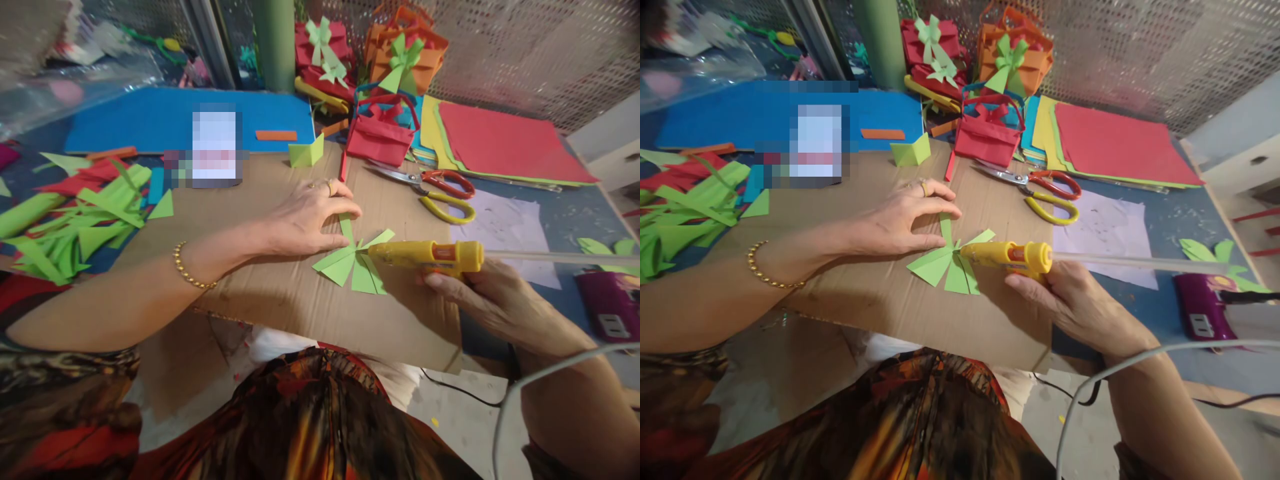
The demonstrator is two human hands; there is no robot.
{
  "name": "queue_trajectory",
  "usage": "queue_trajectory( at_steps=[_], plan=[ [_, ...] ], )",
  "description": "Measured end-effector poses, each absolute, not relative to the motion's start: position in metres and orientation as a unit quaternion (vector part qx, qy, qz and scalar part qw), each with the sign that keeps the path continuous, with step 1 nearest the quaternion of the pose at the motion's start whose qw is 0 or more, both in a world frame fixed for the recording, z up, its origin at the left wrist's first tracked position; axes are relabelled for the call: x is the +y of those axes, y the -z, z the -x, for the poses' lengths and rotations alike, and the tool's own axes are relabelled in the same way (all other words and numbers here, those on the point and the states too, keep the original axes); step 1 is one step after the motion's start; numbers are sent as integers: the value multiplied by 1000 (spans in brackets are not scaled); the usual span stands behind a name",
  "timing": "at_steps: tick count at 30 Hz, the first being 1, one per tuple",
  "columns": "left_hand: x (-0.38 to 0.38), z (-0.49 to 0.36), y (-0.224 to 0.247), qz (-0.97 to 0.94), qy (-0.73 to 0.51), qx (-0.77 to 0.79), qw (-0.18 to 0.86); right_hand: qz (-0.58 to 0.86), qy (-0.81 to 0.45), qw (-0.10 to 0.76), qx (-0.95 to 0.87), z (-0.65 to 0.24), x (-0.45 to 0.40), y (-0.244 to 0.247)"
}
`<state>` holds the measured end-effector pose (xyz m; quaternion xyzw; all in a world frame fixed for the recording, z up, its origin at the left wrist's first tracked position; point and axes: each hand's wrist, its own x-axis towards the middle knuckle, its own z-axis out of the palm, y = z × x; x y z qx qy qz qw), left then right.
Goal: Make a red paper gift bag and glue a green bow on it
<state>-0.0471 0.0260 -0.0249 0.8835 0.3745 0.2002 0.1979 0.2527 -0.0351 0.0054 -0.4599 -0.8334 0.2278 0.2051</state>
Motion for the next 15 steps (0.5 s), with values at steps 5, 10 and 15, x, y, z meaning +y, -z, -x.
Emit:
queue_trajectory(
  at_steps=[5, 10, 15],
  plan=[
    [27, 47, 26, -885, -197, 375, 194, 427, -222, 221, -848, -253, -33, -3],
    [27, 47, 27, -884, -203, 376, 190, 437, -230, 212, -844, -252, -34, -4],
    [26, 45, 25, -882, -203, 377, 195, 450, -228, 210, -838, -250, -35, -6]
  ],
)
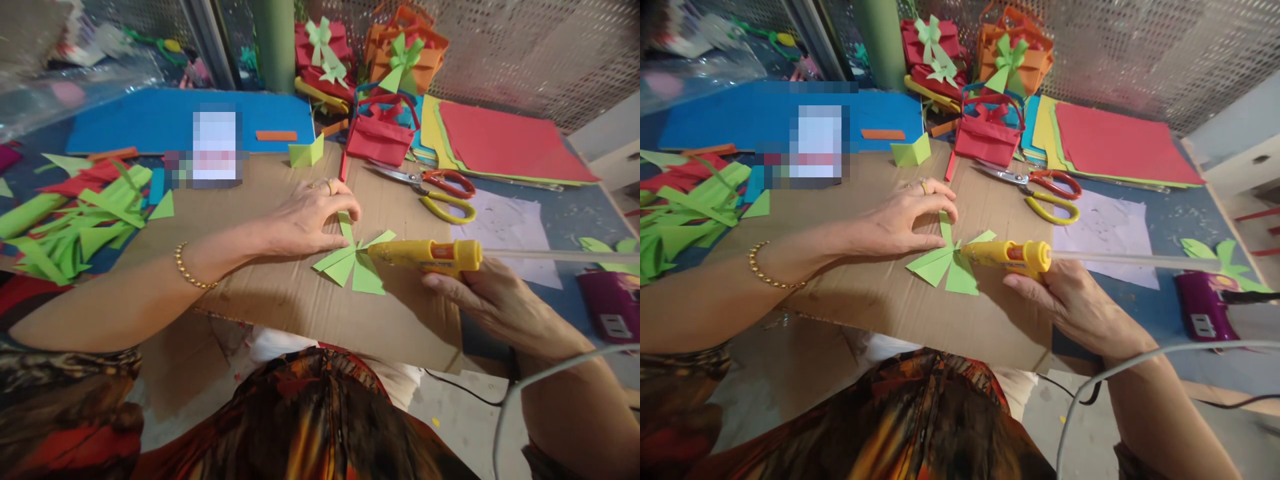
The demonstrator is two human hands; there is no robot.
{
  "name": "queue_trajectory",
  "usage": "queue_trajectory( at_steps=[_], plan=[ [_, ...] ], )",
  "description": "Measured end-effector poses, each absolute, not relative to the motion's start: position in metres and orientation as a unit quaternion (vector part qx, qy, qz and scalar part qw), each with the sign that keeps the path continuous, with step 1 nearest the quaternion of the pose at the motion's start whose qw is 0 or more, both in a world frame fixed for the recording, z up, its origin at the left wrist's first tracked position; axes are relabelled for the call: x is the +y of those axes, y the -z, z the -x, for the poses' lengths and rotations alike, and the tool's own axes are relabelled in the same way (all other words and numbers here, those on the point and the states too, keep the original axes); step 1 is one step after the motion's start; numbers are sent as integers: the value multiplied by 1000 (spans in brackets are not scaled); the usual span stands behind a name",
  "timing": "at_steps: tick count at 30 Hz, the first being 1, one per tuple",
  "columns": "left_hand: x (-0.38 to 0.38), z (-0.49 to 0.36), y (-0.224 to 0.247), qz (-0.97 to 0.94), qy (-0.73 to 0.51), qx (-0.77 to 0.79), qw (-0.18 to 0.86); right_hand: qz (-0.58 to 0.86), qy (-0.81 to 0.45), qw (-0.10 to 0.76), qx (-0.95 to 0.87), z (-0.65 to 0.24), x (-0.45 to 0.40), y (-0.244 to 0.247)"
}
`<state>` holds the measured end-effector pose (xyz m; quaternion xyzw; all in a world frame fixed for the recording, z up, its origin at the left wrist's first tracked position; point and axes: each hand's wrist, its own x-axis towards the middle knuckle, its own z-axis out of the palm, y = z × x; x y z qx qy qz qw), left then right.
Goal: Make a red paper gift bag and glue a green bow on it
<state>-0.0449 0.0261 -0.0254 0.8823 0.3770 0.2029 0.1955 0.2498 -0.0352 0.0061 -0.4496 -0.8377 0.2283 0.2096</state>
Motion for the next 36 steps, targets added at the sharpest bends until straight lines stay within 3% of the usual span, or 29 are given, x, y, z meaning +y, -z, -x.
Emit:
queue_trajectory(
  at_steps=[20, 36],
  plan=[
    [26, 45, 23, -882, -190, 376, 211, 398, -124, 221, -882, -259, -35, 5],
    [25, 46, 23, -883, -191, 373, 211, 412, -134, 217, -875, -263, -34, 7]
  ],
)
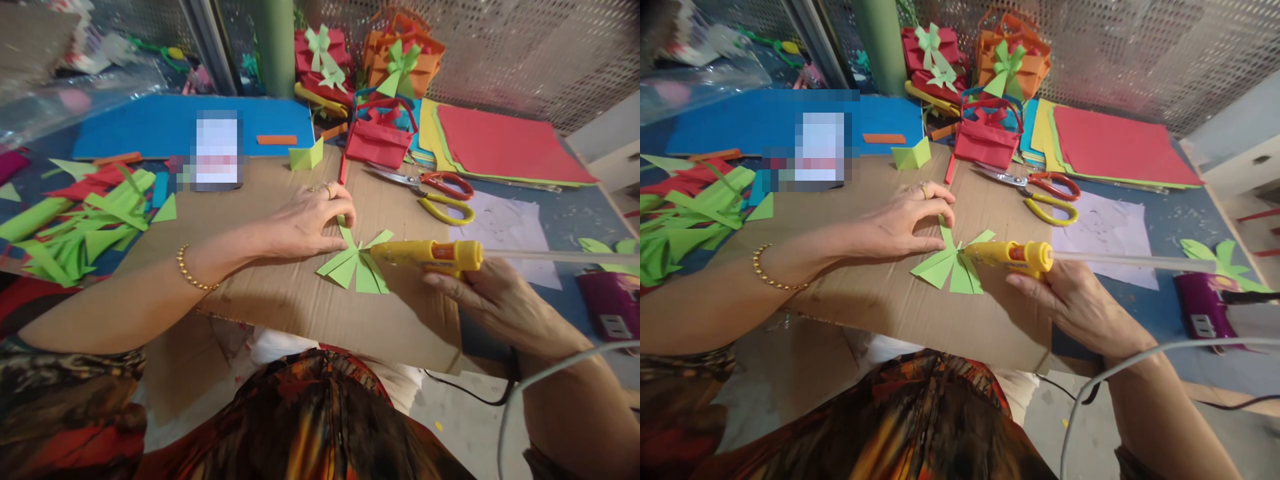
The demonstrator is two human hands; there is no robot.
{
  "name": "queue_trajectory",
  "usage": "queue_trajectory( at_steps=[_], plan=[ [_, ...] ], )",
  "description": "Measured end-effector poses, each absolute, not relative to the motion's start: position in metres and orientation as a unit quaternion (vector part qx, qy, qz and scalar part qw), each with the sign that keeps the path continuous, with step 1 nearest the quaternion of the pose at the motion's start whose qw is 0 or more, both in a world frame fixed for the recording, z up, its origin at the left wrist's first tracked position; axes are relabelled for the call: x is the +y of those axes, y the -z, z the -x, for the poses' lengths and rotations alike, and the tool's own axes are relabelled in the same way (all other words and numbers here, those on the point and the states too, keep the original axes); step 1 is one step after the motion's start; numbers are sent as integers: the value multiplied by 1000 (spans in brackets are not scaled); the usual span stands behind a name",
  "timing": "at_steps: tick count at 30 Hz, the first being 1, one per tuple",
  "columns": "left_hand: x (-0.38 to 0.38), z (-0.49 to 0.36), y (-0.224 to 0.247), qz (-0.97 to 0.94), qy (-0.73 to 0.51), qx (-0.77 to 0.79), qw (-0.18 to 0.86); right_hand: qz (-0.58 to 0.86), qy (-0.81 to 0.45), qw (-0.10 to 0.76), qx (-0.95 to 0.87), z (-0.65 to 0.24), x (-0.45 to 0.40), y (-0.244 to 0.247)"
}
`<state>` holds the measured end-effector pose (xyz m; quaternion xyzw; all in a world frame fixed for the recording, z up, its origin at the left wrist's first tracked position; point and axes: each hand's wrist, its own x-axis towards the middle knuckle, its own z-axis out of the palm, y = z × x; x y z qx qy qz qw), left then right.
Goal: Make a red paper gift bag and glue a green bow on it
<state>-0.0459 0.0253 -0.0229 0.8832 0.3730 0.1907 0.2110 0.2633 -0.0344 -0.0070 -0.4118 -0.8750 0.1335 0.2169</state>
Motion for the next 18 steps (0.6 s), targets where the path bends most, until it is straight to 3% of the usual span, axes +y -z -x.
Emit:
queue_trajectory(
  at_steps=[18],
  plan=[
    [25, 43, 24, -880, -194, 387, 193, 374, -108, 227, -893, -260, -35, 4]
  ],
)
